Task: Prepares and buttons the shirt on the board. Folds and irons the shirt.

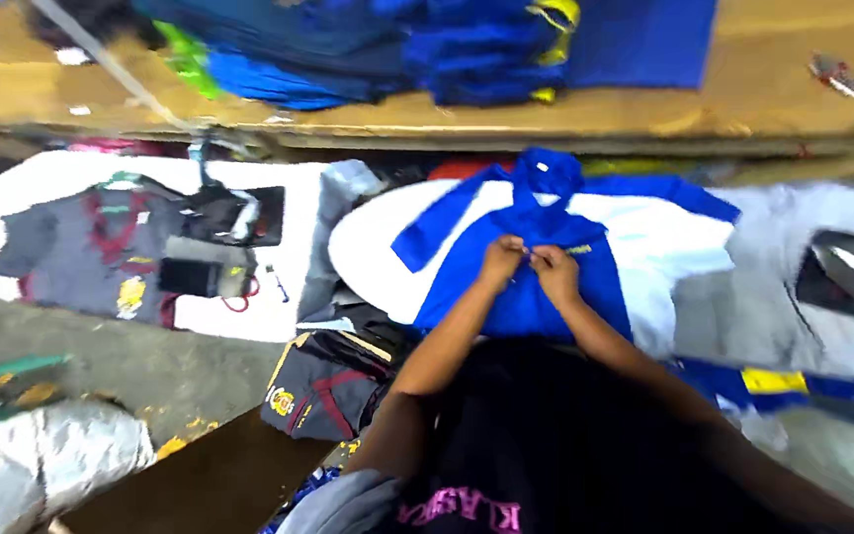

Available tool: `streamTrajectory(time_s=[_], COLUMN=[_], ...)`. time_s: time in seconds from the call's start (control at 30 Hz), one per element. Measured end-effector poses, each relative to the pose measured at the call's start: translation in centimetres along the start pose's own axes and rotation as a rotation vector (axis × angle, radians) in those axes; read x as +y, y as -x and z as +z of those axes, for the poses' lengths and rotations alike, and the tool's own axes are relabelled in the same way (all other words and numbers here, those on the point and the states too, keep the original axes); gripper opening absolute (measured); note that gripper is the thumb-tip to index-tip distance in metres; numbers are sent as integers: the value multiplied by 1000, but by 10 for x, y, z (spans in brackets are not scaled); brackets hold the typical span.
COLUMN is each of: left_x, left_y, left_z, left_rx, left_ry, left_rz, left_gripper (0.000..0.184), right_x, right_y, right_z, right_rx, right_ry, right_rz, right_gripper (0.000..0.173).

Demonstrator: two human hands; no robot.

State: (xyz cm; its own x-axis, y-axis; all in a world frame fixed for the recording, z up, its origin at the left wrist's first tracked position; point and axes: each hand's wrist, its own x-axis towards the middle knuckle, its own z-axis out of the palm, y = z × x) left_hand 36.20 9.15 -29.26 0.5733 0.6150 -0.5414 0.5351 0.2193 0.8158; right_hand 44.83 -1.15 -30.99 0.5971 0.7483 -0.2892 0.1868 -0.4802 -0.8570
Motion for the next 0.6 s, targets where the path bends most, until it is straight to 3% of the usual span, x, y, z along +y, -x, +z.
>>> streamTrajectory(time_s=[0.33, 0.6], left_x=[-3, -7], left_y=[-6, -7], left_z=[0, 3], left_rx=[35, 59], left_ry=[120, 78], left_rz=[-70, 34], left_gripper=[21, 17], right_x=[14, 16], right_y=[-7, -9], right_z=[-1, 2], right_rx=[-10, 34], right_ry=[-311, -345], right_rz=[107, 127], right_gripper=[21, 18])
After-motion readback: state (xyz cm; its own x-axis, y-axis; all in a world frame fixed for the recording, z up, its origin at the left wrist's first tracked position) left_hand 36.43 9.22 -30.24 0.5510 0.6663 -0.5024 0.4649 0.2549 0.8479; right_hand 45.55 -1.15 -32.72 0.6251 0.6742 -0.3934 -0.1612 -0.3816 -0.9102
